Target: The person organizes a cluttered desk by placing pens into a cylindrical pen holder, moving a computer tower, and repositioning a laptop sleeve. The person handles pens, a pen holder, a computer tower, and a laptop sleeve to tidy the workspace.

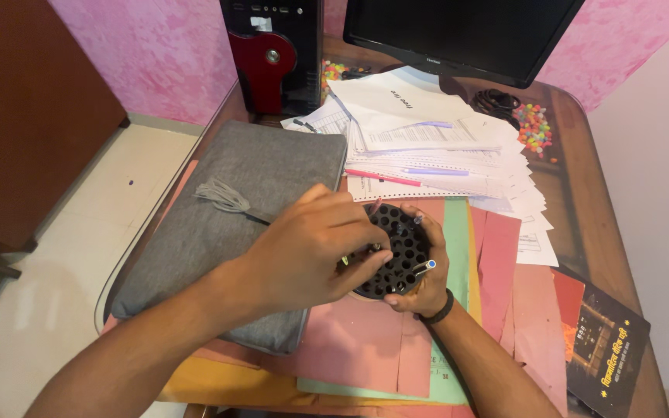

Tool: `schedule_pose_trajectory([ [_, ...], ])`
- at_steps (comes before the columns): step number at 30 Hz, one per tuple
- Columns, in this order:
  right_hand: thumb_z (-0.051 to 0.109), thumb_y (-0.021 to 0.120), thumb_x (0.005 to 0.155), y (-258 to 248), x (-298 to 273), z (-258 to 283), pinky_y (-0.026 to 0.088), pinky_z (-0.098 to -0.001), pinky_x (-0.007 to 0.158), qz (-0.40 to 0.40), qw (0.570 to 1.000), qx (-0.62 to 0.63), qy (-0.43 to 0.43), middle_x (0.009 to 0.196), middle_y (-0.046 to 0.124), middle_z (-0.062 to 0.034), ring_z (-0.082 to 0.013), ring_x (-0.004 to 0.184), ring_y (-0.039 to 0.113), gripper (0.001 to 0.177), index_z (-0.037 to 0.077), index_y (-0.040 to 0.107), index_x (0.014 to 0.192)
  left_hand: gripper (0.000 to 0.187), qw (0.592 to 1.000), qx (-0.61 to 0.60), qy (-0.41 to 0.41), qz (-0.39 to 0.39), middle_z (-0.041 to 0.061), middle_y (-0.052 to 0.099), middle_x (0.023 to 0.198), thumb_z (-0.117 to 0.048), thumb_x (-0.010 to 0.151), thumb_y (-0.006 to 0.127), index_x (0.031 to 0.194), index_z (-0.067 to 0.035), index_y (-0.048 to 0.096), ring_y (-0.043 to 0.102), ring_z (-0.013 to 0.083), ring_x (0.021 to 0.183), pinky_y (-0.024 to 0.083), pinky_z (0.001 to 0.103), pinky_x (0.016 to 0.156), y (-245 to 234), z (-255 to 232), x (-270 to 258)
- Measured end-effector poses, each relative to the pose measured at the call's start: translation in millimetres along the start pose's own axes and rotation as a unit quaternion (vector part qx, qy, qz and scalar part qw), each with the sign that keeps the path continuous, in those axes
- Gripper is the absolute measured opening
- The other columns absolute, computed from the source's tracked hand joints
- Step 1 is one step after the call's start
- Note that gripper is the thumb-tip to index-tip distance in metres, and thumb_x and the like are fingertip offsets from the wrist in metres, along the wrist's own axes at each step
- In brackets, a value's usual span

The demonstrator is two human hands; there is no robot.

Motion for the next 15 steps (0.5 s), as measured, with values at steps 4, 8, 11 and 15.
schedule_pose_trajectory([
  [4,0.061,0.087,0.072,-2.9,-1.8,-1.0,0.044,-0.0484,0.125,-0.001,0.999,-0.044,-0.004,0.157,0.042,-0.0221,-0.0347,0.148,0.047,0.12,0.004,0.029,0.159,0.013,1.0,-0.002,0.0,0.018,0.001,0.062,0.08,-0.02,0.087,0.081,0.09,-0.01,0.074,0.061,0.0193,0.083,0.042,0.038,0.076,15.2,4.9,-3.6],
  [8,0.063,0.085,0.071,-3.7,-2.5,-1.5,0.042,-0.0496,0.127,-0.003,0.998,-0.062,-0.014,0.156,0.043,-0.0217,-0.0351,0.149,0.046,0.12,0.005,0.03,0.16,0.013,0.999,0.017,0.016,0.048,-0.001,0.064,0.081,-0.023,0.087,0.08,0.09,-0.01,0.076,0.059,0.0183,0.085,0.042,0.037,0.081,29.6,6.9,-14.1],
  [11,0.062,0.086,0.071,-3.4,-3.0,-2.0,0.042,-0.0496,0.127,-0.002,0.999,-0.049,-0.007,0.156,0.043,-0.021,-0.0348,0.149,0.046,0.119,0.006,0.03,0.16,0.014,0.995,0.042,0.009,0.089,-0.002,0.067,0.082,-0.024,0.084,0.079,0.087,-0.011,0.077,0.059,0.0179,0.089,0.041,0.038,0.082,39.8,10.3,-20.9],
  [15,0.06,0.088,0.071,-2.9,-2.6,-2.7,0.042,-0.0496,0.127,0.0,0.999,-0.035,-0.009,0.157,0.042,-0.0206,-0.0344,0.15,0.045,0.119,0.007,0.03,0.161,0.013,0.992,0.044,-0.006,0.119,-0.002,0.069,0.083,-0.025,0.084,0.078,0.088,-0.012,0.078,0.059,0.0167,0.09,0.04,0.038,0.082,46.1,13.4,-24.1],
])
Point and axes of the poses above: each hand's wrist, its own x-axis towards the middle knuckle, its own y-axis out of the palm, z = x × y, the point moved 4 cm from there along x, towards the middle knuckle
